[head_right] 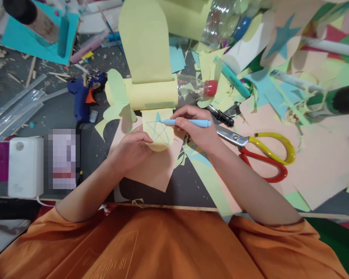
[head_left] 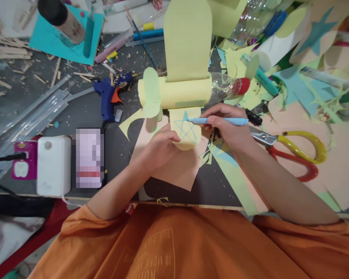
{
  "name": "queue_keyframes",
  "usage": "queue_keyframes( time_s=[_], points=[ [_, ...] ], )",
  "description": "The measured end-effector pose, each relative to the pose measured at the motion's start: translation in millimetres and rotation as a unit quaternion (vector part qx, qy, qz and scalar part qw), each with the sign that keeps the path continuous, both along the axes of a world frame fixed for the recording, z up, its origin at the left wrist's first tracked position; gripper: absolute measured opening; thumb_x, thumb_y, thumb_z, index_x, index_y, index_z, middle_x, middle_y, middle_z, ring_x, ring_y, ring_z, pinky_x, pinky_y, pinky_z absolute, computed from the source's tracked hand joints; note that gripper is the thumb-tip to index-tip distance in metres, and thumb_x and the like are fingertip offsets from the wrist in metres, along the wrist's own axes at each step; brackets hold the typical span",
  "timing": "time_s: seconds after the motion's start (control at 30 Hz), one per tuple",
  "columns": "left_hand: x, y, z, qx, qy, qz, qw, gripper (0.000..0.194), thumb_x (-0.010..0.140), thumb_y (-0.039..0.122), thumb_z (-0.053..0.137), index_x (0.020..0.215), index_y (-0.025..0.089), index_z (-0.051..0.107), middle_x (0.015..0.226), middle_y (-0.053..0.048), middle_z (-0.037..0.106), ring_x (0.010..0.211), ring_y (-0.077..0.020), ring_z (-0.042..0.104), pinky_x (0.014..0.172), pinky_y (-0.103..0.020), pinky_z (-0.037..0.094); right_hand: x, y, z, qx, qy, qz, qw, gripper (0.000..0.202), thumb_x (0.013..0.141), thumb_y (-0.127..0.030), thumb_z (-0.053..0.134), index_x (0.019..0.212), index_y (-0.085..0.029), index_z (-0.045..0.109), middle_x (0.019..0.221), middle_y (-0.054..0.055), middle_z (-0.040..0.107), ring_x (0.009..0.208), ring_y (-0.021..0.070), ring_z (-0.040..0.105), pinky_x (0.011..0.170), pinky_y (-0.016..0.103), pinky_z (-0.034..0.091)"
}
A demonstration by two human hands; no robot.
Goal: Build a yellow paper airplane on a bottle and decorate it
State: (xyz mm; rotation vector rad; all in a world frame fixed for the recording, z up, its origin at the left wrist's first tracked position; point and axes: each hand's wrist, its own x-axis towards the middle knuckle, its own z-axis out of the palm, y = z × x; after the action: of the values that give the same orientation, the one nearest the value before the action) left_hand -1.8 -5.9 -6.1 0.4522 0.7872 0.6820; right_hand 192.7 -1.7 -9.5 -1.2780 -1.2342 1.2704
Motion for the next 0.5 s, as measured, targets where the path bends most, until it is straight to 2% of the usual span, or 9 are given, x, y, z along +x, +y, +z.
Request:
queue_keyframes(
  time_s=[0.3, 0.43, 0.5],
  points=[
    [2.3, 0.0, 2.6, -0.016, -0.013, 0.012, 1.000, 0.041, 0.056, 0.009, 0.062, 0.095, 0.020, 0.062, 0.095, -0.004, 0.074, 0.110, -0.0261, 0.068, 0.097, -0.036, 0.050, 0.4, 1.5, -0.4, 0.000, 0.019, -0.003, 1.000, 0.010, 0.079, -0.031, 0.076, 0.072, -0.024, 0.072, 0.060, -0.002, 0.067, 0.054, 0.0123, 0.058, 0.052, 0.028, 0.048],
    [2.2, 0.6, 3.0, -0.016, -0.010, 0.019, 1.000, 0.036, 0.058, 0.009, 0.061, 0.092, 0.020, 0.062, 0.093, -0.003, 0.073, 0.107, -0.0247, 0.069, 0.092, -0.034, 0.051, -1.1, 0.0, -1.2, 0.001, 0.102, -0.032, 0.994, 0.008, 0.076, -0.023, 0.070, 0.068, -0.024, 0.072, 0.059, -0.002, 0.067, 0.052, 0.0119, 0.058, 0.050, 0.026, 0.046],
    [1.6, 1.4, 3.2, -0.019, -0.011, 0.015, 1.000, 0.032, 0.060, 0.011, 0.060, 0.091, 0.020, 0.063, 0.094, -0.003, 0.073, 0.107, -0.0249, 0.068, 0.090, -0.034, 0.052, -2.1, -1.4, 0.2, -0.013, 0.150, -0.046, 0.988, 0.007, 0.074, -0.025, 0.067, 0.071, -0.024, 0.073, 0.060, -0.001, 0.068, 0.052, 0.0120, 0.059, 0.049, 0.026, 0.046]
  ],
)
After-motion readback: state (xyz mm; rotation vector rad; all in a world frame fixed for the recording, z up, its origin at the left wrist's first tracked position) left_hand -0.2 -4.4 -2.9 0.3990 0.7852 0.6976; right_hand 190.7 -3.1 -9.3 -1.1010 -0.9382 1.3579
